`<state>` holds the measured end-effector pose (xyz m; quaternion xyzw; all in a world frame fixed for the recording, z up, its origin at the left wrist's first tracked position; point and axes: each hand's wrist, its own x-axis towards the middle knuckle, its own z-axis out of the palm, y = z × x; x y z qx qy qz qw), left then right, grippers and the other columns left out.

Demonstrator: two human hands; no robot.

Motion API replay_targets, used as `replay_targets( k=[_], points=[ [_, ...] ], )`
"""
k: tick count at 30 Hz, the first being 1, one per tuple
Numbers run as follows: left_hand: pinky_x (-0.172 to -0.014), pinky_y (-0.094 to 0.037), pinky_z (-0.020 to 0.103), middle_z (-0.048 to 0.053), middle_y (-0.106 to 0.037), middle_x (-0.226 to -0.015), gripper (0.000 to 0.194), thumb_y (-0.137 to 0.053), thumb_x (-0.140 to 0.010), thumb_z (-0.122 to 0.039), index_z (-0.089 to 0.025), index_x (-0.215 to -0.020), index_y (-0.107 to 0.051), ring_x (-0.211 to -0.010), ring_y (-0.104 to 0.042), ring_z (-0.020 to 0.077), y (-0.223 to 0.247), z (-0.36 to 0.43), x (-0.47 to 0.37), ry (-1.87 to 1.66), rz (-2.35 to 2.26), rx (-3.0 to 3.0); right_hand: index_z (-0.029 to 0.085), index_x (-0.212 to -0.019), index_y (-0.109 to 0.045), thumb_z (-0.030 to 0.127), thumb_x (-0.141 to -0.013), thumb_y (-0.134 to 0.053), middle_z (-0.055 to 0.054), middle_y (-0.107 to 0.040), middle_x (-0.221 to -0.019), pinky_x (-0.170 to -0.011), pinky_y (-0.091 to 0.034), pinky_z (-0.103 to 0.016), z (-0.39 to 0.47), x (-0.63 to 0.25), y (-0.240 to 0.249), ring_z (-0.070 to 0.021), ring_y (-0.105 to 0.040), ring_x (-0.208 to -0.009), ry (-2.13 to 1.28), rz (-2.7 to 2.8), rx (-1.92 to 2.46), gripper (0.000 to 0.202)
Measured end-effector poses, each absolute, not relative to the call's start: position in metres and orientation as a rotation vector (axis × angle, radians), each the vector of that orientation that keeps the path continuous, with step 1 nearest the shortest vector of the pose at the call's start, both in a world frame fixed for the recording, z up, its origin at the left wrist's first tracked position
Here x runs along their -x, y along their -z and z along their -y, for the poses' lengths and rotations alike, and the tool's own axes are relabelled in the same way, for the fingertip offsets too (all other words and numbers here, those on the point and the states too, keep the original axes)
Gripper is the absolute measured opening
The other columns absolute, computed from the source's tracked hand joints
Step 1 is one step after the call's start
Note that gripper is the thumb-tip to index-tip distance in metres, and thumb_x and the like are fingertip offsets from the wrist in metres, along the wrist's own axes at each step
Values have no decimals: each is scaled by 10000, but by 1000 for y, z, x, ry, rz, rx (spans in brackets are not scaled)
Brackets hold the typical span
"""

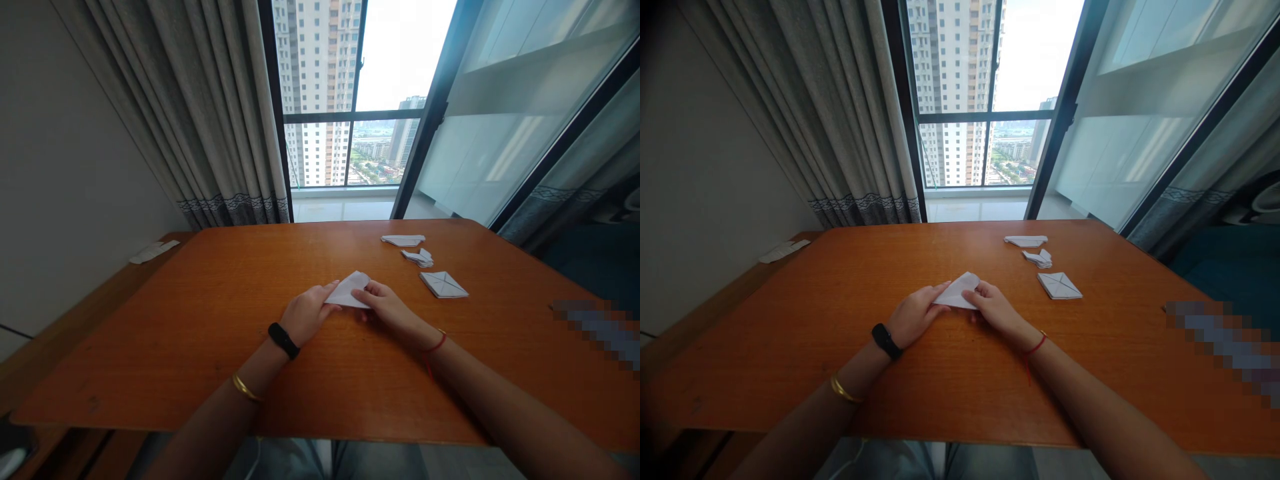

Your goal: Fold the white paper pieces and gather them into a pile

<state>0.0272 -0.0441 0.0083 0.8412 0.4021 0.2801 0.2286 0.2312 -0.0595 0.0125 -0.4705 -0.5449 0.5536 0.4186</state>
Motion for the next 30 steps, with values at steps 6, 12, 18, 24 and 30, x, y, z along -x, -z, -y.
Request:
replay_targets(
  k=[6, 12, 18, 24, 30],
  points=[
    [-998, -388, 357, 84, -542, -1320, 618, -625, -822, -381, -259, -1391, -417, -1159, -524, 252, -7, 44, -27, -849, -1017, -2271, 150, -824, -562, 493, -739, -661, 26, -583, -582, -386, -308, -199, 58, -235, -11, -79, -482, -414, -1419, 1336, 1191, 367],
    [-929, -432, 363, 75, -621, -1185, 578, -583, -853, -363, -280, -1398, -408, -1041, -580, 250, -5, 44, -27, -790, -1065, -2337, 156, -811, -562, 485, -737, -667, 30, -576, -592, -385, -309, -199, 57, -235, -8, -79, -483, -423, -1425, 1324, 1164, 353],
    [-941, -428, 354, 76, -626, -1176, 545, -564, -867, -335, -248, -1387, -426, -1040, -580, 239, -5, 42, -27, -774, -1027, -2334, 158, -831, -560, 494, -746, -652, 24, -583, -574, -395, -315, -209, 58, -234, -6, -89, -485, -428, -1431, 1338, 1202, 359],
    [-676, -480, 270, 46, -645, -966, 581, -654, -791, -406, -204, -1310, -488, -742, -598, 157, -5, 43, -32, -933, -1031, -1972, 161, -814, -568, 503, -692, -695, 22, -583, -619, -412, -317, -212, 57, -233, -10, -84, -474, -459, -1417, 1261, 1137, 385],
    [-426, -352, 186, 16, -633, -715, 345, -586, -805, -445, -133, -948, -553, -468, -485, 73, -2, 37, -35, -962, -993, -1453, 168, -824, -596, 531, -643, -726, 5, -597, -648, -475, -379, -242, 57, -233, -15, -116, -502, -539, -1371, 1217, 1137, 426]
  ],
)
